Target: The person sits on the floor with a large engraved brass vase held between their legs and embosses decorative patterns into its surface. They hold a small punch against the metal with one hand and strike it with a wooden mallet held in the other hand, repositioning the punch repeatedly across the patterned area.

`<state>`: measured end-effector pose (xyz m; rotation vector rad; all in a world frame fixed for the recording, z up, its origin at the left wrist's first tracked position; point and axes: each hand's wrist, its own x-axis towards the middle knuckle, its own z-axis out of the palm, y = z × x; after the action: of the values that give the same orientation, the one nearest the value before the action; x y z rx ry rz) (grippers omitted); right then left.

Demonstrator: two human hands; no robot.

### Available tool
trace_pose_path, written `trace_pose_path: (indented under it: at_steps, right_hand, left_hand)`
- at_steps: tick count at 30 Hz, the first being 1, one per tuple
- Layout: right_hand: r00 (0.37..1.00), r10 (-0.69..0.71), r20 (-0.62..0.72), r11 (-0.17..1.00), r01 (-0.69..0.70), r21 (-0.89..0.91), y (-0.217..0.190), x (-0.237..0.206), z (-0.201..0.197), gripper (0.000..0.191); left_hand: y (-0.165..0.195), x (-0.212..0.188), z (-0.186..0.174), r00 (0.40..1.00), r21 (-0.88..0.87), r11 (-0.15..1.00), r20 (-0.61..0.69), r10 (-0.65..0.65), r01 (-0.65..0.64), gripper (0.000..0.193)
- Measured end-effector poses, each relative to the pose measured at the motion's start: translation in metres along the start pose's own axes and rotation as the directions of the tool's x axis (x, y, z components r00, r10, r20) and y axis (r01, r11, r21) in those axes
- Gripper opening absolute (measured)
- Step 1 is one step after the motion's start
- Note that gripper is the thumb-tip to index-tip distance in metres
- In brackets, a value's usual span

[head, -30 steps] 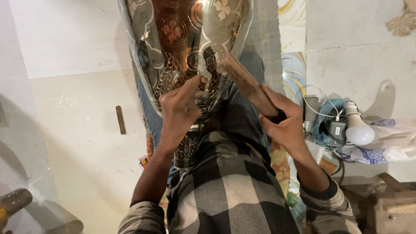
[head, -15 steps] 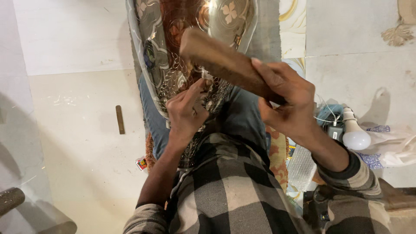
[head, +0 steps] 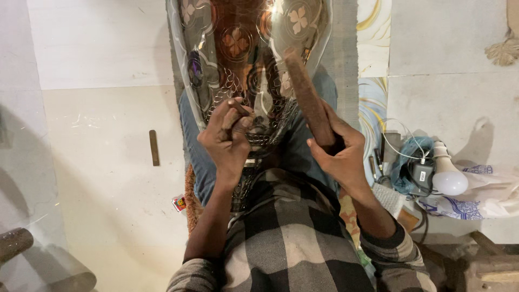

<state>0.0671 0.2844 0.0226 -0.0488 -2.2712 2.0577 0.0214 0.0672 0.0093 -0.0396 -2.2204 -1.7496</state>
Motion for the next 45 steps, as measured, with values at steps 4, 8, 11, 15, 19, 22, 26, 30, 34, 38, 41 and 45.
trace_pose_path:
  at_steps: [4, 8, 11, 15, 19, 22, 26, 30, 34, 38, 41, 45]
  right_hand:
    - [0.994, -0.071, 0.084, 0.917, 0.098, -0.388, -0.029, 0.01, -0.004, 0.065]
    - [0.969, -0.173, 0.178, 0.928, 0.221, -0.3, -0.074, 0.034, -0.01, 0.068]
    - [0.912, -0.181, 0.367, 0.684, 0.385, -0.62, -0.097, 0.049, -0.021, 0.071]
    - [0.923, -0.295, 0.247, 0.765, 0.383, -0.518, -0.097, 0.054, -0.022, 0.064]
    - [0.957, -0.176, 0.231, 0.764, 0.28, -0.581, -0.08, 0.035, -0.027, 0.076]
    - [0.986, -0.119, 0.12, 0.925, 0.154, -0.346, -0.061, 0.013, -0.027, 0.074]
    - [0.996, 0.086, 0.032, 0.933, -0.069, -0.354, -0.03, -0.023, -0.031, 0.074]
    - [0.994, 0.109, -0.013, 0.99, -0.11, -0.084, 0.009, -0.046, -0.027, 0.071]
    - [0.996, 0.072, -0.058, 0.996, -0.075, -0.043, 0.026, -0.051, -0.022, 0.069]
    - [0.993, -0.085, -0.088, 0.952, 0.055, -0.3, 0.012, -0.034, -0.02, 0.066]
    - [0.966, -0.257, 0.006, 0.922, 0.247, -0.299, -0.012, -0.01, -0.02, 0.065]
    - [0.988, 0.053, 0.147, 0.823, 0.04, -0.567, -0.057, 0.012, -0.029, 0.074]
  left_hand:
    - [-0.01, -0.004, 0.006, 0.979, 0.164, 0.966, 0.003, 0.203, -0.201, 0.034]
    - [-0.015, -0.01, 0.004, 0.978, 0.192, 0.959, 0.005, 0.21, -0.207, 0.036]
    - [-0.015, -0.008, 0.0, 0.975, 0.256, 0.94, 0.047, 0.219, -0.224, 0.041]
    - [-0.007, 0.0, -0.007, 0.946, 0.3, 0.904, 0.2, 0.253, -0.305, 0.052]
    - [0.0, 0.016, -0.011, 0.904, 0.326, 0.897, 0.398, 0.156, -0.298, 0.052]
    - [0.001, 0.029, -0.016, 0.836, 0.388, 0.867, 0.545, 0.058, -0.313, 0.062]
    - [0.002, 0.035, -0.02, 0.818, 0.208, 0.917, 0.546, 0.18, -0.34, 0.065]
    - [0.002, 0.043, -0.023, 0.785, 0.177, 0.912, 0.585, 0.204, -0.369, 0.071]
    - [-0.002, 0.059, -0.025, 0.684, 0.153, 0.887, 0.697, 0.216, -0.436, 0.069]
    - [-0.002, 0.061, -0.027, 0.66, 0.161, 0.878, 0.722, 0.207, -0.451, 0.069]
    - [-0.001, 0.055, -0.03, 0.687, 0.187, 0.851, 0.683, 0.247, -0.491, 0.058]
    - [-0.002, 0.034, -0.032, 0.84, 0.176, 0.931, 0.507, 0.193, -0.32, 0.062]
